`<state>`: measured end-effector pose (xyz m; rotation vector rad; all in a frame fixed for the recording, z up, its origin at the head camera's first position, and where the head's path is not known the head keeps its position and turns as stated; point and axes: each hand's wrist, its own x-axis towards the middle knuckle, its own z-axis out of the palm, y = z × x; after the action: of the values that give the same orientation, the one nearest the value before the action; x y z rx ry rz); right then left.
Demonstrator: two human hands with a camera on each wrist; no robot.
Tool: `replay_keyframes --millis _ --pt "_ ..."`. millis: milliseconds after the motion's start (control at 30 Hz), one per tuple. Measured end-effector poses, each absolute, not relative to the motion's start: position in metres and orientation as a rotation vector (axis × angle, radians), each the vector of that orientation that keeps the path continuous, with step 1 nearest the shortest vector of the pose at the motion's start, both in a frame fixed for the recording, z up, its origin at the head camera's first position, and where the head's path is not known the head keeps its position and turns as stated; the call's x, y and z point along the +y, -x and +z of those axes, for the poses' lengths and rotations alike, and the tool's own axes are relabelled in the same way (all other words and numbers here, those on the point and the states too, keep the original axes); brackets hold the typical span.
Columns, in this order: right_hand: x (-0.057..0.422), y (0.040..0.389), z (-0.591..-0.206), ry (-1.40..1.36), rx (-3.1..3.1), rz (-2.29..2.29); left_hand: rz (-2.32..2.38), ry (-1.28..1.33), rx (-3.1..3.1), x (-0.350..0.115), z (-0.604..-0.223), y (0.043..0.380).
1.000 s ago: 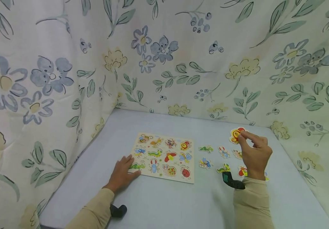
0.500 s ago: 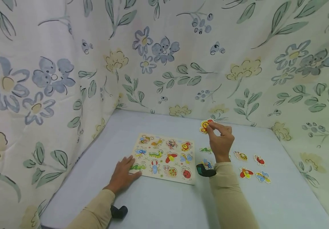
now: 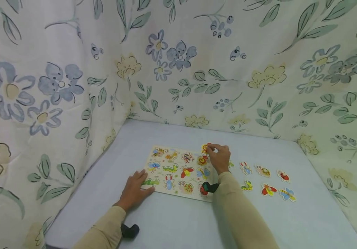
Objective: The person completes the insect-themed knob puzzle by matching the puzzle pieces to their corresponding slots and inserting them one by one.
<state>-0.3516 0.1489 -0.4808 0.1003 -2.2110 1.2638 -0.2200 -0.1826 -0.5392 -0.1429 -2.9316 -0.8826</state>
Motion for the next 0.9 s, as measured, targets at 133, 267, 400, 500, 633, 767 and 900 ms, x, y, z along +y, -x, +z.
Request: replay_keyframes --millis 133,267,400,500,633,767,900 --pt "0.145 0.354 -0.492 -0.046 -2.282 1.266 -0.887 0.144 -2.914 -0.182 -0.538 0.220" --pt "0.142 0.356 -0.503 -0.003 -2.323 1.300 -0.888 0.148 -2.919 -0.182 -0.536 0.219" --pt "0.141 0.355 -0.511 0.027 -2.380 1.361 -0.892 0.148 -2.930 -0.181 -0.534 0.218" --pt "0.141 0.352 -0.516 0.036 -2.431 1.378 -0.897 0.147 -2.937 -0.180 -0.533 0.218" --pt "0.141 0.350 -0.518 0.042 -2.472 1.347 -0.898 0.150 -2.939 -0.181 -0.533 0.217" --pt "0.140 0.350 -0.519 0.046 -2.497 1.321 -0.900 0.144 -2.937 -0.181 -0.532 0.217" --pt "0.140 0.351 -0.520 0.051 -2.525 1.306 -0.897 0.144 -2.929 -0.181 -0.532 0.217"
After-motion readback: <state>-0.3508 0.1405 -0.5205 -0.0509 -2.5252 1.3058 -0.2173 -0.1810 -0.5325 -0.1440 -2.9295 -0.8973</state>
